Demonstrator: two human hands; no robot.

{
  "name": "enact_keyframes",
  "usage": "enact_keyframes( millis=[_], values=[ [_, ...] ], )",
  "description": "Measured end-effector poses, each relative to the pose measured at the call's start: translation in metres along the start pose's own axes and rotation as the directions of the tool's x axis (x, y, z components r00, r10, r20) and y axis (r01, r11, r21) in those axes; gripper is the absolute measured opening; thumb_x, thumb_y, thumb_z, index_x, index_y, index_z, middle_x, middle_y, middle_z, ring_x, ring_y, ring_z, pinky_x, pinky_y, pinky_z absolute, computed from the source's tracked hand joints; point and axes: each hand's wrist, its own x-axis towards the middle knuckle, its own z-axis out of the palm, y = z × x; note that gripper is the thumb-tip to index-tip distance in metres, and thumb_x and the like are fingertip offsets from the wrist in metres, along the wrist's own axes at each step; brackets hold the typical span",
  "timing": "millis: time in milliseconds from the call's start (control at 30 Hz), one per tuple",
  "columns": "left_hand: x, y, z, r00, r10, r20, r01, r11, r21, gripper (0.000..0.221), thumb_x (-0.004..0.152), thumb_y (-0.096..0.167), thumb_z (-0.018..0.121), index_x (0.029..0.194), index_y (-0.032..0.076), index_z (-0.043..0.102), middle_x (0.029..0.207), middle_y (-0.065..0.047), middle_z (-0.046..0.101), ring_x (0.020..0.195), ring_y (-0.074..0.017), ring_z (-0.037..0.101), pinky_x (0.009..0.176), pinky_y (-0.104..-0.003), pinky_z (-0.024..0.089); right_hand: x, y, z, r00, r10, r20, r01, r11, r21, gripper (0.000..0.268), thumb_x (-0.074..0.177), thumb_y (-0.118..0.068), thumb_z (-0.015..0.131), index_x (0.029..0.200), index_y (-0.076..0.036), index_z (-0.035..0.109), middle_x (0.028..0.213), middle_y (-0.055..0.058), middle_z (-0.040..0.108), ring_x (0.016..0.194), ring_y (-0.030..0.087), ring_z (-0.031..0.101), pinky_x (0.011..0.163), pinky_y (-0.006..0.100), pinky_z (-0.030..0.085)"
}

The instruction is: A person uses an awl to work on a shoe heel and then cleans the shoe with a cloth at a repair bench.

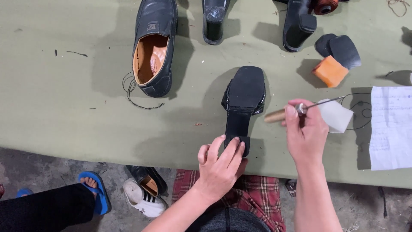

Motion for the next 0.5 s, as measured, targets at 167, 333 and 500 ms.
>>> enact_keyframes(
  millis=[167, 333, 500],
  values=[
    [-0.003, 0.005, -0.005, 0.995, -0.004, 0.096, -0.004, 0.997, 0.083, 0.023, 0.098, 0.026, 0.063, 0.119, 0.016, 0.067, 0.125, -0.001, 0.071, 0.115, -0.0287, 0.063, 0.092, -0.041, 0.036, 0.019, -0.045, -0.002, 0.988, -0.154, -0.021, 0.154, 0.988, -0.015, 0.028, 0.114, -0.032, 0.050, 0.119, -0.005, 0.055, 0.106, 0.006, 0.072, 0.071, 0.016, 0.068, 0.066, 0.026, 0.050],
    [-0.002, 0.007, -0.011, 0.982, -0.030, 0.184, 0.012, 0.995, 0.095, 0.031, 0.099, 0.027, 0.061, 0.128, 0.017, 0.063, 0.133, -0.002, 0.067, 0.120, -0.0288, 0.062, 0.096, -0.042, 0.036, 0.029, -0.057, 0.010, 0.957, -0.290, -0.025, 0.289, 0.956, -0.057, 0.024, 0.115, -0.029, 0.052, 0.120, -0.006, 0.054, 0.111, 0.006, 0.070, 0.077, 0.016, 0.065, 0.075, 0.030, 0.049],
    [0.000, 0.003, -0.013, 0.972, -0.020, 0.236, -0.001, 0.996, 0.088, 0.042, 0.088, 0.029, 0.071, 0.129, 0.019, 0.068, 0.136, -0.001, 0.064, 0.124, -0.0294, 0.058, 0.098, -0.046, 0.039, 0.039, 0.046, 0.075, 0.964, -0.252, 0.080, 0.265, 0.923, -0.278, 0.033, 0.110, -0.039, 0.051, 0.117, -0.008, 0.061, 0.104, 0.008, 0.065, 0.085, 0.030, 0.067, 0.069, 0.046, 0.051]
  ],
)
